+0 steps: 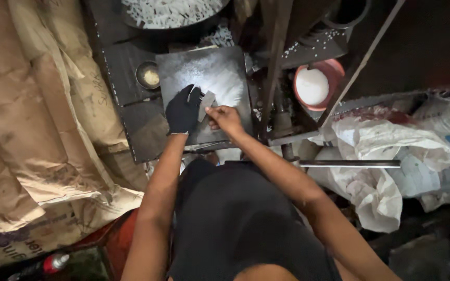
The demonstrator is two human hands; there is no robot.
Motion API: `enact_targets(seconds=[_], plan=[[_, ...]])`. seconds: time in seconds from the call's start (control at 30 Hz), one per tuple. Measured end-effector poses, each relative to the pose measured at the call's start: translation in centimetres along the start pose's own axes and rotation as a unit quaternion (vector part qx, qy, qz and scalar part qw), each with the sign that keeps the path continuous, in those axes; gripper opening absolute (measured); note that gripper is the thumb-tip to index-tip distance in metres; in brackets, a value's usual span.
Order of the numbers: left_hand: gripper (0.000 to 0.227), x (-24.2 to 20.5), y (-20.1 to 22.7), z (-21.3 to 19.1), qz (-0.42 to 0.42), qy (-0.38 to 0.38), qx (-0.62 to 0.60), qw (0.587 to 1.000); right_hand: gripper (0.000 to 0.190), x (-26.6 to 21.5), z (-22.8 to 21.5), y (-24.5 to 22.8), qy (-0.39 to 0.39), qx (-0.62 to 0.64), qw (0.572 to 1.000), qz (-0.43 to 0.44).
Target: The person operates a manual press machine, repeatedly placing a metal mold under the press, pulling a lever to activate the press, and removing the mold. The person wears a black glove on the left hand and uses both hands to handle the mold and operate the lever.
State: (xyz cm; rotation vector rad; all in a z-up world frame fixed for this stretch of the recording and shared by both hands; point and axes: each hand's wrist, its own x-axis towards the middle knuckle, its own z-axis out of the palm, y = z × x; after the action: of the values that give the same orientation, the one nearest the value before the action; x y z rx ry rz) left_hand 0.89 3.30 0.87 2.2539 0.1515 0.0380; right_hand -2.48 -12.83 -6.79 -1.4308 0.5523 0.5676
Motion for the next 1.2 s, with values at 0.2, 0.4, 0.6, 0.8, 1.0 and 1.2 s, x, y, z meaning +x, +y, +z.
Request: enact_targets(seconds=[0.2, 0.4, 0.6, 0.8, 1.0, 1.2], plan=[[0.042, 0.2, 1.1, -0.5, 0.013, 0.003, 0.021, 1.0, 0.032, 1.0, -1.0, 2.5, -0.021, 0.137, 0.989, 0.053], [0.036, 0.2, 2.1, -0.9, 0.02, -0.001, 0.053, 0.998, 0.028, 2.8, -2.8, 6.5, -0.036, 0.076, 0.996, -0.029], [0.036, -0.1, 2.9, -1.0, 0.022, -0.005, 0.054, 0.998, 0.027, 2.3, -3.4, 8.4, -0.029, 0.092, 0.995, -0.009], [0.028, -1.0, -3.9, 1.7, 0.034, 0.048, 0.057, 0.997, 0.025, -1.1, -5.5, 6.1, 0.006, 0.151, 0.985, 0.08], [0.042, -6.4, -11.7, 3.9, 0.016, 0.116, -0.112, 0.987, 0.018, -2.6, -5.5, 0.9, 0.0, 0.23, 0.971, 0.058], [0.093, -7.4, -10.1, 3.5, -0.044, -0.019, -0.15, 0.987, 0.03, 6.1, -1.2, -12.9, -0.091, 0.221, 0.963, -0.124]])
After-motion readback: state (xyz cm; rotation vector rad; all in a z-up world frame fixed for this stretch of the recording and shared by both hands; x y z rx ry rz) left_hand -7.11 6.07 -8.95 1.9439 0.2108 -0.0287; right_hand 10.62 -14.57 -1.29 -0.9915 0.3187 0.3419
